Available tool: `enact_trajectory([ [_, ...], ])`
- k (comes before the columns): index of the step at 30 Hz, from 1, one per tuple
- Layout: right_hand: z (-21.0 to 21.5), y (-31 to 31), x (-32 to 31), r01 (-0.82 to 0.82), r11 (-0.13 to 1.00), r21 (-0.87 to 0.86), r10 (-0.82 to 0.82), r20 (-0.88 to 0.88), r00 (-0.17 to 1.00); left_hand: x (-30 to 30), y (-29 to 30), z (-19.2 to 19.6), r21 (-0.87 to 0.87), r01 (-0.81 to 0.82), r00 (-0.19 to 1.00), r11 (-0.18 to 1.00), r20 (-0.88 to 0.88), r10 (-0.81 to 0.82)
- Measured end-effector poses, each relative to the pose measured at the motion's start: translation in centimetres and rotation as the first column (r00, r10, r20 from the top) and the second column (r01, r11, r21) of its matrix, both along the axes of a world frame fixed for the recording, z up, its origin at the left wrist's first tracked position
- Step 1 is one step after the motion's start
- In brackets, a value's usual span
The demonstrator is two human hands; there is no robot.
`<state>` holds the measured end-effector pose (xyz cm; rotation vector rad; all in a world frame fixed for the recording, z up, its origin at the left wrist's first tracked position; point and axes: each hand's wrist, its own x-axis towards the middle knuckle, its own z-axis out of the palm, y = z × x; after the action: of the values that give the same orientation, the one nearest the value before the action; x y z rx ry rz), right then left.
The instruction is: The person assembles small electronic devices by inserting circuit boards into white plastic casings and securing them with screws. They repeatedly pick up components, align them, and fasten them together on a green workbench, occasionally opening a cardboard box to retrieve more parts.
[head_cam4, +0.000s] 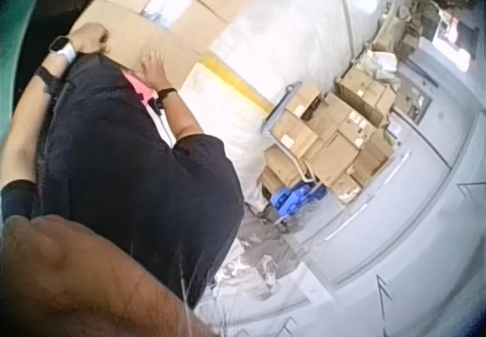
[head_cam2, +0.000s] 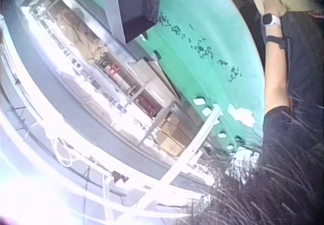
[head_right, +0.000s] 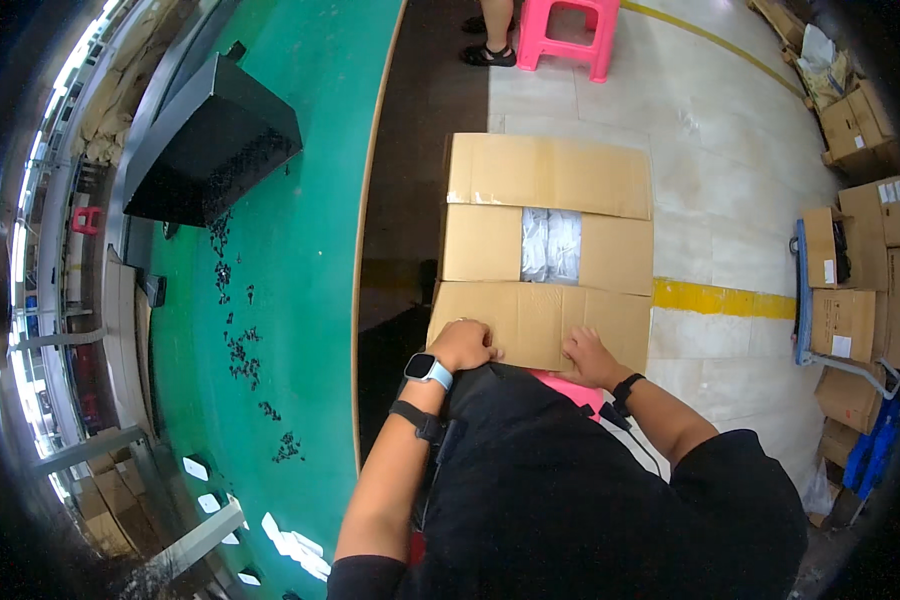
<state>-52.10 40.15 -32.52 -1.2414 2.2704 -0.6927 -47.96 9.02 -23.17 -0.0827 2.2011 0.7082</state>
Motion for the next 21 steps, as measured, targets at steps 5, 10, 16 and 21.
enact_trajectory([
  [5, -2.5, -2.9, -1.9, -0.127, 0.956, 0.265, 0.098, 0.119, 0.988, 0.3, -1.3, -5.2, 0.129, 0.021, 0.971, 0.991, 0.234, -0.052],
  [10, -1.7, -11.4, -9.9, -0.02, 0.851, 0.524, -0.129, 0.246, 0.961, -1.8, -2.5, -3.7, -0.102, -0.29, 0.953, 0.952, -0.119, 0.277],
  [16, 1.9, -17.1, -22.1, 0.328, 0.893, 0.307, -0.108, -0.562, 0.82, -9.1, -1.9, -5.4, -0.332, -0.57, 0.774, 0.752, -0.523, 0.356],
  [21, -1.1, -18.4, -26.1, 0.394, 0.746, 0.537, -0.078, -0.518, 0.852, -10.0, -3.5, -9.1, -0.145, -0.707, 0.706, 0.692, -0.179, 0.685],
])
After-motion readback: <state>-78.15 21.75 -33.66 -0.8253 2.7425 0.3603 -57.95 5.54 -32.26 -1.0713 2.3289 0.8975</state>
